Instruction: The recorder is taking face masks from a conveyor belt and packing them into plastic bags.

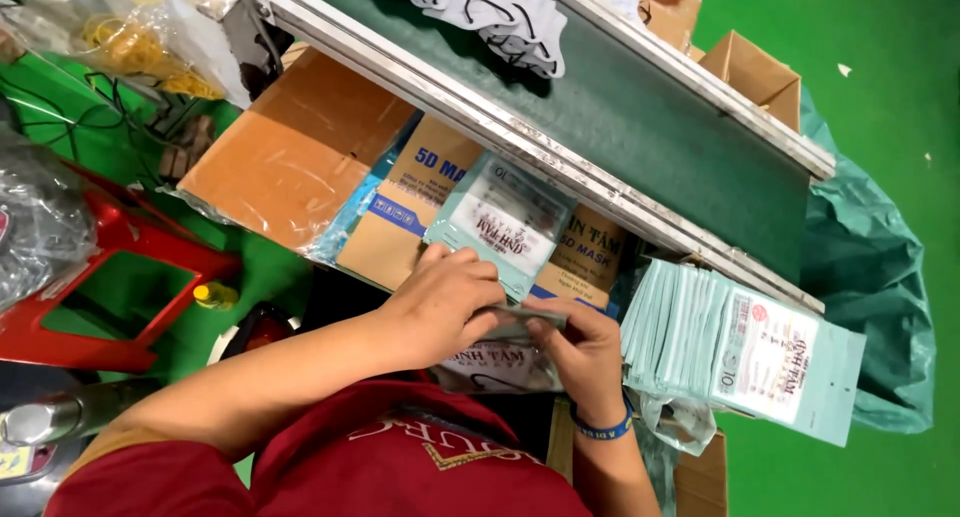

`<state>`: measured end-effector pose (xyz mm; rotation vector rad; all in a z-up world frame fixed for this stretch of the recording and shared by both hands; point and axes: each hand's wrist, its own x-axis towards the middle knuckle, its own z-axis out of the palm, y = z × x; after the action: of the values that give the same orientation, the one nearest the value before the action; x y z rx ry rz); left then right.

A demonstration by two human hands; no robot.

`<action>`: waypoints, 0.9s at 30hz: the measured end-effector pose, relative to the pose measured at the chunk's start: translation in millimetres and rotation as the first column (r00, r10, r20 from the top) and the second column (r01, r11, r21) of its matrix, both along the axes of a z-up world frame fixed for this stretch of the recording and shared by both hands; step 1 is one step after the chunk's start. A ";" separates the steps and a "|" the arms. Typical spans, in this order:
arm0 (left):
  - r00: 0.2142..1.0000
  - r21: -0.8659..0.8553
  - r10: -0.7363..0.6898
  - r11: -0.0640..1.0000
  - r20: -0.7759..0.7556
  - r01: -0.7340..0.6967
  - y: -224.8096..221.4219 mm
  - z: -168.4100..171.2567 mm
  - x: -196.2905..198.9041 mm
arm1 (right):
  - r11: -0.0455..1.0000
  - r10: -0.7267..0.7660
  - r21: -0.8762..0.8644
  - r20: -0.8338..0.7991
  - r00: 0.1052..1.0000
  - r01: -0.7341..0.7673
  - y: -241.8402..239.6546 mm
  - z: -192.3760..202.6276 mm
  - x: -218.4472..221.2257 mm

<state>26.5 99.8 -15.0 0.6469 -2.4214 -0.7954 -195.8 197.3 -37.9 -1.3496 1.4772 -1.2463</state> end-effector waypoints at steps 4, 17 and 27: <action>0.995 -0.028 0.012 1.000 -0.097 -0.015 5.3 13.3 0.3 | 0.992 0.043 -0.122 0.045 0.998 -0.037 7.9 -6.3 4.7; 0.991 -0.098 -0.100 0.991 -0.088 0.091 -12.3 23.9 7.4 | 0.983 -0.090 -0.157 0.053 0.995 0.097 17.0 8.2 -38.5; 0.914 -0.014 -0.279 0.957 -0.294 0.288 -82.8 9.3 -58.5 | 0.920 -0.388 -0.111 -0.101 0.916 0.377 -21.1 26.3 -128.8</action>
<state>-31.9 16.9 -5.8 0.1670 -2.2560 -0.9699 -324.6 176.2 -11.6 -1.2476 1.8565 -1.5110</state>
